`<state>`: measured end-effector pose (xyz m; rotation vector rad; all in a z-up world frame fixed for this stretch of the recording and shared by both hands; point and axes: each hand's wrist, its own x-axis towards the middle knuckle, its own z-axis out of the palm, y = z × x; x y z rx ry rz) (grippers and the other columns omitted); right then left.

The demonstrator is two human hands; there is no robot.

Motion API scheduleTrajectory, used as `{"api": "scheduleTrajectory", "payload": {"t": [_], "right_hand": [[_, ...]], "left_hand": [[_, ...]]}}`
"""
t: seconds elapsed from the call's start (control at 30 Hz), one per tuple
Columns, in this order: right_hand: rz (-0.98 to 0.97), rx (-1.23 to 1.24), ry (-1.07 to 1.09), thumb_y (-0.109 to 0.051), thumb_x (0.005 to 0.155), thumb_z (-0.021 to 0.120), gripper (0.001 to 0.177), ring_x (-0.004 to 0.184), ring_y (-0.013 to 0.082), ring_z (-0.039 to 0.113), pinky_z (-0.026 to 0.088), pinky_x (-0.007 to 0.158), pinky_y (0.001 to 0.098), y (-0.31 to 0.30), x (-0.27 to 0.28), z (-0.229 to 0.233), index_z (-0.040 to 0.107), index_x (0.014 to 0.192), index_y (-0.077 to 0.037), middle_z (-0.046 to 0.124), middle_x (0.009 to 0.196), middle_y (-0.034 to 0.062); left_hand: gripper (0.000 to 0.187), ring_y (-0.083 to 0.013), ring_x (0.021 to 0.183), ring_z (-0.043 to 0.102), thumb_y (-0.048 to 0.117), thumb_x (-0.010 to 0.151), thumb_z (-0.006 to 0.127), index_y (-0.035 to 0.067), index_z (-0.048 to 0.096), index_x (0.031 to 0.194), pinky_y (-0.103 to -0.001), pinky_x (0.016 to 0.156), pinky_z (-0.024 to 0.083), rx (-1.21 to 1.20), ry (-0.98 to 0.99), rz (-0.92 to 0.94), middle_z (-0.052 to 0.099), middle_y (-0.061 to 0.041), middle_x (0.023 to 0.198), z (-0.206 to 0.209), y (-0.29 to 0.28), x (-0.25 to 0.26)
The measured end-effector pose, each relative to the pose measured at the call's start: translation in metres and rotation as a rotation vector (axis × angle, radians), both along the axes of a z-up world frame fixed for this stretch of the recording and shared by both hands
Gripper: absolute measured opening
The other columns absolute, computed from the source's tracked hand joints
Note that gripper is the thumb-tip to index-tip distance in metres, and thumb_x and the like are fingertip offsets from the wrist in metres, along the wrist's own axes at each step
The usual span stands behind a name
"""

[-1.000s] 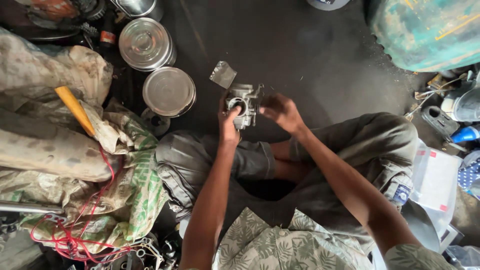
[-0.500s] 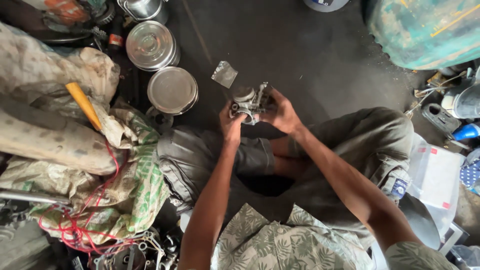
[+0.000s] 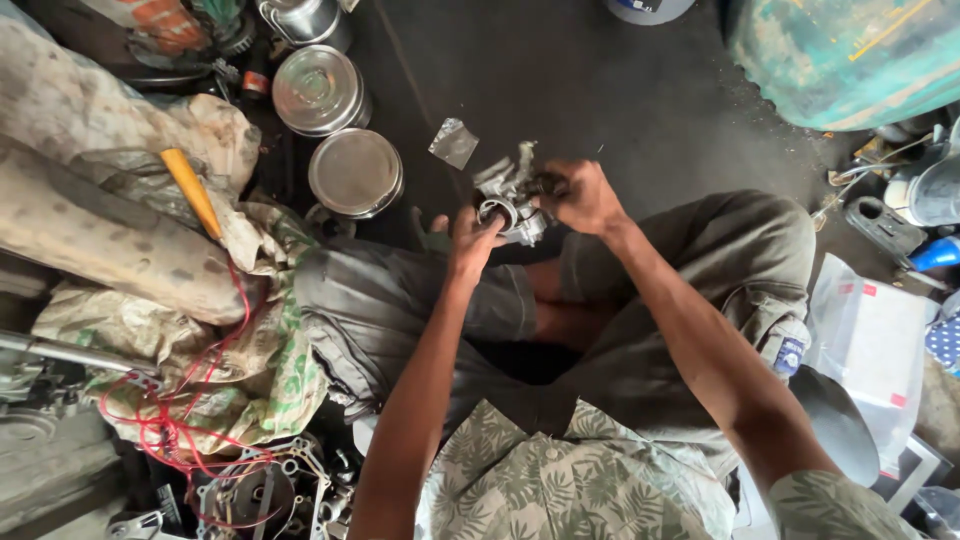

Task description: Repair and inspect a motorcycle carburetor while sitting on the floor.

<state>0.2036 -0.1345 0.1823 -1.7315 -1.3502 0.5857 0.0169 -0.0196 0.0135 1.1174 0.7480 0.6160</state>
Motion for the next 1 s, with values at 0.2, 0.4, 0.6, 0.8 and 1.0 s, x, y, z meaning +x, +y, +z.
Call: {"api": "scheduleTrajectory", "payload": {"t": [0.2,0.4,0.6,0.8,1.0], "right_hand": [[0.055,-0.063,-0.205,-0.019,0.075,0.083,0.035,0.082,0.0297,0.075,0.058,0.075,0.0421,0.003,-0.002,0.039,0.075,0.106,-0.004,0.077,0.093,0.0158],[0.065,-0.13,-0.334,-0.021,0.073,0.086,0.032,0.089,0.04,0.07,0.056,0.078,0.0481,0.005,0.006,0.029,0.074,0.098,-0.004,0.074,0.093,0.0189],[0.154,-0.092,-0.298,-0.02,0.072,0.084,0.031,0.088,0.039,0.071,0.057,0.076,0.0468,0.011,0.018,0.006,0.074,0.098,-0.005,0.074,0.093,0.0172],[0.154,-0.097,-0.215,-0.019,0.073,0.082,0.031,0.085,0.0368,0.072,0.057,0.074,0.045,0.02,0.018,0.002,0.075,0.101,-0.008,0.073,0.094,0.0141],[0.16,-0.103,-0.235,-0.019,0.071,0.083,0.031,0.086,0.0392,0.07,0.055,0.073,0.0474,0.03,0.025,0.002,0.072,0.096,-0.004,0.071,0.091,0.0149]], "left_hand": [[0.099,-0.0291,0.1,0.074,0.008,0.074,0.078,0.002,0.02,0.154,-0.035,0.079,0.064,0.336,0.225,0.059,0.063,-0.02,0.131,0.079,-0.004,-0.011],[0.102,-0.0439,0.135,0.053,0.004,0.068,0.087,0.007,0.036,0.157,-0.047,0.111,0.047,1.004,0.355,-0.135,0.055,-0.025,0.145,0.113,-0.002,0.002],[0.09,-0.0462,0.121,0.062,0.011,0.07,0.086,0.005,0.043,0.148,-0.049,0.102,0.053,1.072,0.367,-0.212,0.06,-0.027,0.136,0.103,0.001,0.006],[0.091,-0.0464,0.116,0.063,0.01,0.07,0.083,0.002,0.042,0.15,-0.05,0.1,0.054,1.053,0.411,-0.224,0.063,-0.026,0.131,0.089,0.012,0.009],[0.093,-0.0466,0.119,0.061,0.008,0.065,0.083,0.003,0.041,0.148,-0.049,0.099,0.053,1.071,0.414,-0.141,0.061,-0.027,0.134,0.103,0.01,0.014]]}}
